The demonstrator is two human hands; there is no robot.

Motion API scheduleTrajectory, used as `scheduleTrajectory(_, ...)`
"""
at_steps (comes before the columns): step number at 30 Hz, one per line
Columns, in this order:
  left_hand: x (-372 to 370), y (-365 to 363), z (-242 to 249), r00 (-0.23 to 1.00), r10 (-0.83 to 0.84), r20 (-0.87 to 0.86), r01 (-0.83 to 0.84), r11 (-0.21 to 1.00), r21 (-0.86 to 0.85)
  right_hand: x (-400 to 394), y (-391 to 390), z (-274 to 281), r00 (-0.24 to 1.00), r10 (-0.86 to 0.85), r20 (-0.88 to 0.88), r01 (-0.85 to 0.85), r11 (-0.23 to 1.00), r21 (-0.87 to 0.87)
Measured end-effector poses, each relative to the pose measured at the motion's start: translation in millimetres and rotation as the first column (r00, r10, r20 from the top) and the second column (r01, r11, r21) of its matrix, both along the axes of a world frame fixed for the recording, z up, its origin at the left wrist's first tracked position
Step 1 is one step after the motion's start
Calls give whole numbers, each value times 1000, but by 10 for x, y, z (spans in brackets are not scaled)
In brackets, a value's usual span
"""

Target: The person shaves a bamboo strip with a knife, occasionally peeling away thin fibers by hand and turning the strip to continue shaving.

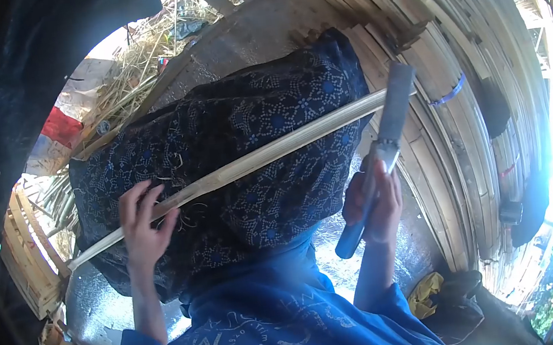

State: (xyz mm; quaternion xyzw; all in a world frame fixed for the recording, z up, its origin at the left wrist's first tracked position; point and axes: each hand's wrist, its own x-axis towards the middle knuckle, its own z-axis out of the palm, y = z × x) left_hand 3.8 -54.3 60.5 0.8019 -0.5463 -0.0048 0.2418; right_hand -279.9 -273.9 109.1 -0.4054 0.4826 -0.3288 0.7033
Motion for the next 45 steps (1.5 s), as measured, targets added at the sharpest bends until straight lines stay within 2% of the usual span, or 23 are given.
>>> scheduleTrajectory(3, -307, -568, -54, 996, -77, -42, 75, 995, -62, 36, -1, 74, 1000, -8, 15, 9, 998, -61)
scheduleTrajectory(6, -385, -676, -137, 978, -87, -189, 85, 996, -21, 70, 56, 77, 984, 33, -177, -73, 972, -225)
scheduleTrajectory(7, -370, -673, -180, 950, -48, -308, 71, 995, 66, 41, 58, 63, 982, 34, -186, -73, 976, -206)
scheduleTrajectory(8, -336, -663, -306, 972, -104, -213, 80, 990, -118, 21, 49, -3, 979, 28, -203, -71, 975, -210)
scheduleTrajectory(9, -317, -644, -297, 970, -108, -215, 84, 989, -118, 34, 50, -59, 975, 23, -221, -71, 975, -210)
scheduleTrajectory(11, -292, -581, -240, 961, -73, -266, 77, 997, 7, 156, 159, -151, 969, -5, -248, -14, 997, -73)
scheduleTrajectory(13, -261, -568, -243, 957, -74, -280, 84, 996, 22, 254, 371, -339, 947, 102, -305, -55, 985, 161)
scheduleTrajectory(17, -143, -438, -199, 938, -65, -341, 84, 996, 41, 329, 624, -424, 835, 474, -279, -460, 880, 119)
scheduleTrajectory(20, 0, -195, -275, 922, -48, -385, 72, 996, 49, 242, 361, -295, 908, 206, -366, -179, 978, 105)
scheduleTrajectory(23, 34, -103, -290, 905, -11, -426, 49, 996, 79, 142, 75, -278, 881, 84, -465, -151, 983, -108)
scheduleTrajectory(25, 27, -126, -291, 933, -43, -358, 71, 995, 64, 200, 238, -367, 929, 97, -358, -104, 995, 2)
scheduleTrajectory(27, 19, -115, -320, 934, -37, -356, 61, 996, 58, 143, 595, -666, 861, 275, -428, -319, 947, -34)
scheduleTrajectory(28, 16, -110, -335, 935, -35, -353, 58, 997, 55, 374, 778, -377, 816, 396, -421, -383, 916, 118)
scheduleTrajectory(29, 10, -100, -342, 935, -43, -352, 68, 996, 58, 325, 1013, -720, 781, 353, -515, -517, 828, -217)
scheduleTrajectory(31, 28, -100, -350, 945, -56, -323, 72, 997, 39, 390, 909, -478, 802, 404, -440, -496, 861, -115)
scheduleTrajectory(33, 27, -86, -338, 943, -61, -327, 82, 995, 50, 227, 542, -367, 866, 271, -419, -247, 963, 112)
scheduleTrajectory(35, 17, -109, -340, 943, -54, -330, 73, 996, 43, 120, 263, -289, 860, 140, -491, -198, 978, -68)
scheduleTrajectory(37, 5, -125, -351, 953, -52, -299, 60, 998, 16, 203, 408, -372, 900, 98, -424, -118, 993, -21)
scheduleTrajectory(39, 12, -125, -364, 957, -49, -286, 62, 997, 36, 301, 737, -484, 890, 294, -347, -294, 954, 55)
scheduleTrajectory(40, 22, -110, -364, 960, -61, -273, 81, 995, 62, 462, 962, -511, 830, 324, -454, -446, 874, -192)
scheduleTrajectory(41, 28, -106, -360, 961, -66, -270, 88, 994, 69, 474, 959, -389, 594, 546, -591, -644, 763, 58)
scheduleTrajectory(43, 29, -102, -358, 954, -72, -290, 85, 996, 32, 477, 904, -442, 871, 289, -398, -380, 909, -172)
scheduleTrajectory(45, 22, -74, -360, 951, -68, -303, 85, 995, 44, 190, 488, -450, 915, 189, -355, -180, 982, 60)
